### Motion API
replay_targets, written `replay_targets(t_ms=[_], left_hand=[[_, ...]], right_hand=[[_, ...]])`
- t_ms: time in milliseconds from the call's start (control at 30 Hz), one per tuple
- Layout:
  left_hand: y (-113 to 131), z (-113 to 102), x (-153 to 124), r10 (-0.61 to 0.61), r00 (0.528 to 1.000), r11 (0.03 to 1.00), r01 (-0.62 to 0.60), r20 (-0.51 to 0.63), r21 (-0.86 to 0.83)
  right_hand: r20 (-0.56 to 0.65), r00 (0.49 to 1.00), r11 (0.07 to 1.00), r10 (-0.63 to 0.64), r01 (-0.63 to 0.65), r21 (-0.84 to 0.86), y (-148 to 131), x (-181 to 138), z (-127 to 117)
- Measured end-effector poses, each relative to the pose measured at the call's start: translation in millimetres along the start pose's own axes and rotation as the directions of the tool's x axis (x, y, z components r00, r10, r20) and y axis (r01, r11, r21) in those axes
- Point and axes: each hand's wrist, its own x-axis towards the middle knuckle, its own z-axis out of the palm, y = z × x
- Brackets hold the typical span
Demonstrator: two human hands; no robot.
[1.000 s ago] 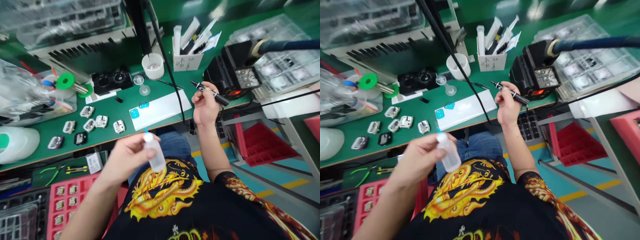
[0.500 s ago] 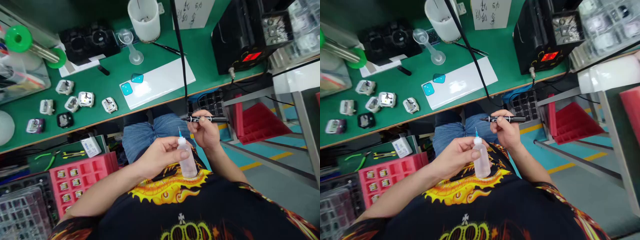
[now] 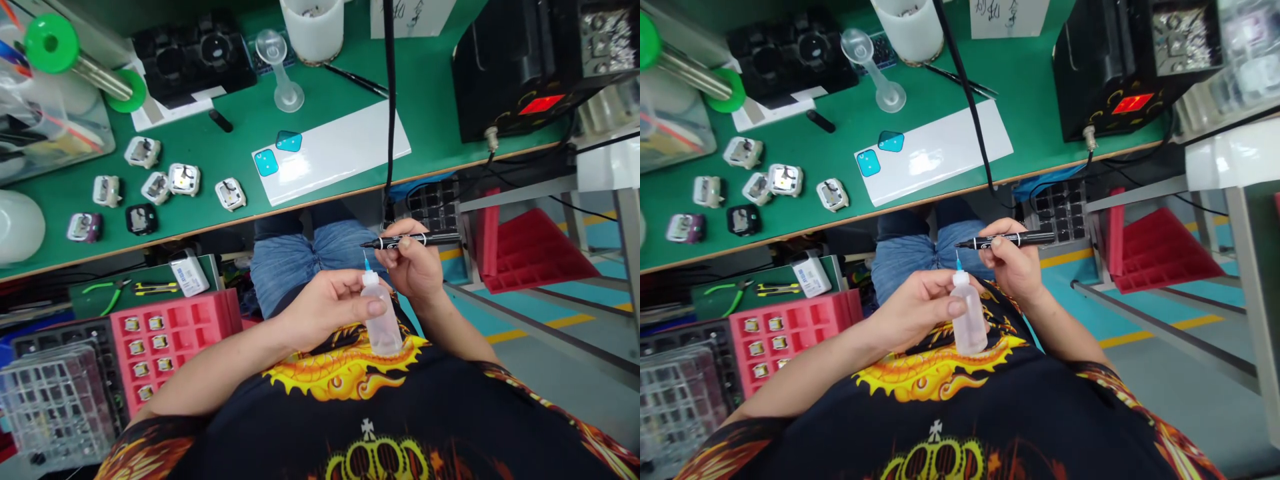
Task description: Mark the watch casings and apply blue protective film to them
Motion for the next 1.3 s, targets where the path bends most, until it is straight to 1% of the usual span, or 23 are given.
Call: replay_targets(t_ms=[100,233,533,733,1000,1200,1300], left_hand=[[0.2,-0.5,-1.2,-0.007,1.0,1.0,0.007,-0.018,0.011],[0.1,-2.5,-1.3,-0.005,1.0,1.0,0.005,-0.012,-0.001],[1.7,-5.9,-3.9,0.015,1.0,0.999,-0.014,0.02,-0.035],[1.9,-5.9,-4.3,0.013,1.0,0.999,-0.013,-0.001,-0.038],[0.7,-6.6,-4.5,0.026,0.999,0.996,-0.024,0.028,-0.084],[0.5,-7.5,-3.7,0.023,0.999,0.997,-0.019,0.038,-0.08],[1.2,-6.8,-4.2,0.022,0.999,0.997,-0.02,0.03,-0.075]], right_hand=[[-0.011,1.0,0.999,-0.028,0.028,-0.046,-1.4,-1.3,0.9],[-0.028,0.999,0.995,-0.047,0.044,-0.093,-2.5,-1.9,2.6],[-0.018,0.998,0.993,-0.057,0.055,-0.105,-2.0,-0.4,5.9],[-0.015,0.998,0.991,-0.067,0.065,-0.113,-1.3,-1.8,6.1],[-0.006,0.997,0.992,-0.075,0.074,-0.105,-2.0,-1.8,7.4],[-0.008,0.998,0.99,-0.068,0.067,-0.123,-2.4,-2.5,4.8],[0.002,0.997,0.991,-0.077,0.077,-0.106,-2.4,-2.1,5.4]])
